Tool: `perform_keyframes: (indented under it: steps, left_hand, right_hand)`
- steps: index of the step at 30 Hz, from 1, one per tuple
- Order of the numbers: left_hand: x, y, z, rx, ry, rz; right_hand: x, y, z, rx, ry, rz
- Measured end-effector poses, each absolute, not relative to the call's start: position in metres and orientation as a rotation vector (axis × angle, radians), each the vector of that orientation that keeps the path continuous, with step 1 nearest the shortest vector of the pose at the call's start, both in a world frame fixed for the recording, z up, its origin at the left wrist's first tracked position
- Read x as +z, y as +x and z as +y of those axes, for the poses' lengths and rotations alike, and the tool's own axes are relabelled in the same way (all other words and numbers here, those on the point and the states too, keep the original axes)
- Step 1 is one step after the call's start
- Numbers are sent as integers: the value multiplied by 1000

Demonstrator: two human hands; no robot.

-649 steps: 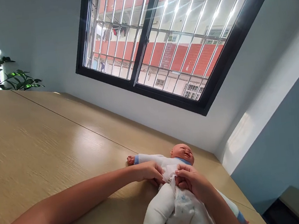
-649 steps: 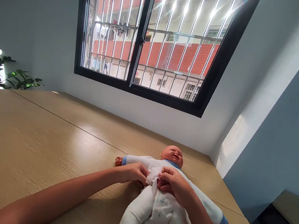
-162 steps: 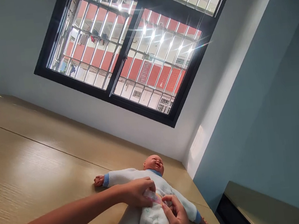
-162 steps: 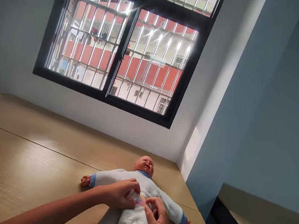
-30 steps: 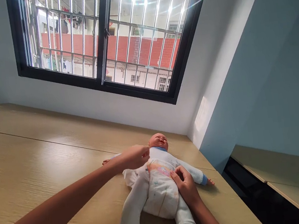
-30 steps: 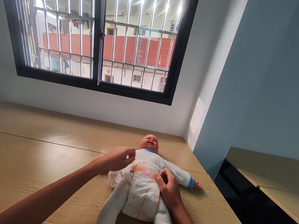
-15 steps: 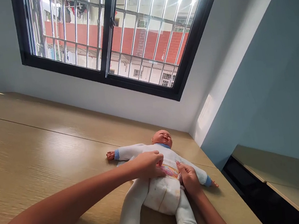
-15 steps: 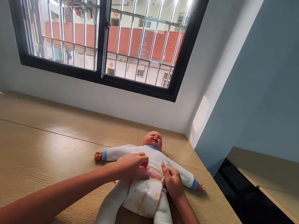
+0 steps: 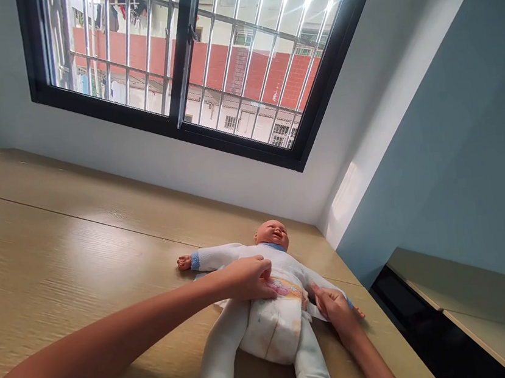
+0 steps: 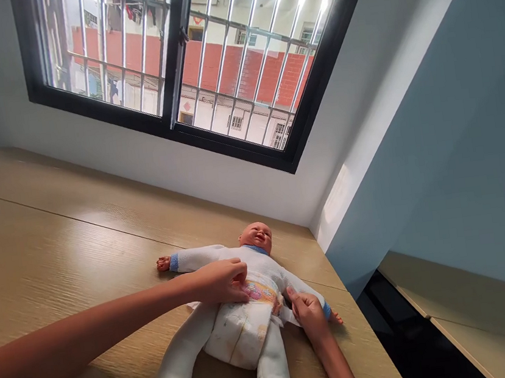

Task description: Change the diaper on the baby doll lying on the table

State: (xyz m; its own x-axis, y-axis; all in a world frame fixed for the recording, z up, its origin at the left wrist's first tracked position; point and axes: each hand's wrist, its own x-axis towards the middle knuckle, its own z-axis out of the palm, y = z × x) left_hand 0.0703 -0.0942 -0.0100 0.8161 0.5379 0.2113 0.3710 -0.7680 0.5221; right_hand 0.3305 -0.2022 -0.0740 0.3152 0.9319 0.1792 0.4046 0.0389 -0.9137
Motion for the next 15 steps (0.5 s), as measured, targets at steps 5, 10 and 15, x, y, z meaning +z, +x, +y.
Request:
perform_keyframes:
  steps: [5,10,15]
  left_hand:
    - [-7,69,-90,523,2588,728]
    - [15,59,-82,222,2401,580]
    - [33,49,-75,-89,1899,188]
  right_hand:
    - [-69,321,-203,119,-1675,-1435]
    - [-33,271,-212,204,-1501,-1638]
    - [11,231,-246,755,-1448,-1690]
